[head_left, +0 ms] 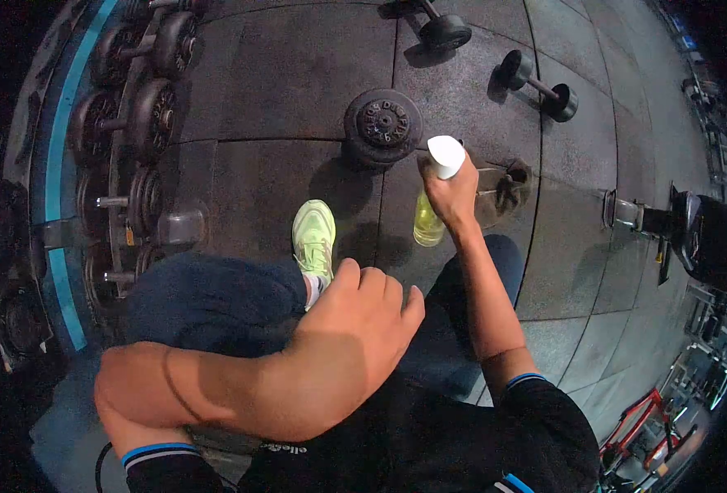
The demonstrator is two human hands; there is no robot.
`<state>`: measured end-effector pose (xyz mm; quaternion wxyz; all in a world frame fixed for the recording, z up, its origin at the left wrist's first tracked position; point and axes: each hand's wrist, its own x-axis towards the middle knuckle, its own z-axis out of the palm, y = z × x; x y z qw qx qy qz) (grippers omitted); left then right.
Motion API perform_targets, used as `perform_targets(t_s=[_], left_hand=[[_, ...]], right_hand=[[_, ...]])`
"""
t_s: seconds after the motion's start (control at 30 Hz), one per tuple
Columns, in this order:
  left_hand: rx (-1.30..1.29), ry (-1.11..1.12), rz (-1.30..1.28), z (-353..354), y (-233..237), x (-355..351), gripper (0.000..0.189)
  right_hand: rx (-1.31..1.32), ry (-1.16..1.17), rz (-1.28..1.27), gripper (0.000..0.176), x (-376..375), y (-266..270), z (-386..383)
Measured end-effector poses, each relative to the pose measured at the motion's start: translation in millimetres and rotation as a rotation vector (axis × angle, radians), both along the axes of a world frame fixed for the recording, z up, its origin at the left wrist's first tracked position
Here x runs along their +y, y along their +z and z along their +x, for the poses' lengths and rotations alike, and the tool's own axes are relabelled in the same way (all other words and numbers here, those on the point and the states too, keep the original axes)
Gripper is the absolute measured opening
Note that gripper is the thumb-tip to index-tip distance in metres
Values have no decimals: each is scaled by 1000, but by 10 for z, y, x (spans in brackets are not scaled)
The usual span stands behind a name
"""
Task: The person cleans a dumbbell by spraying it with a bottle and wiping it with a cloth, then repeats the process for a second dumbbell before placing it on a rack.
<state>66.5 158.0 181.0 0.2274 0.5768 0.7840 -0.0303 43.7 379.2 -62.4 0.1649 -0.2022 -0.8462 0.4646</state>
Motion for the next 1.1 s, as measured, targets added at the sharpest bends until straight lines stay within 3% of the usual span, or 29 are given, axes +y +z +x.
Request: perform_targets(t_s=[0.13, 0.23, 0.43, 0.73, 0.93, 1.1], left_hand=[[33, 14, 33, 1, -49, -3, 52], [48, 17, 42, 3, -77, 1, 51], [48, -3, 33, -2, -68, 15, 51], [30, -29, 10, 0, -66, 63, 50], [37, -12, 22, 16, -66, 13, 50], [33, -13, -1, -11, -5, 23, 49]], right_hand=[[-86, -21, -111, 29, -19, 110, 1], [-50, -7, 34, 28, 43, 21, -10], [14, 13, -20, 27, 92, -1, 12], [-144, 7, -123, 30, 135, -15, 20], [14, 0, 26, 31, 66, 40, -35], [38, -92, -3, 35, 285, -60, -44]])
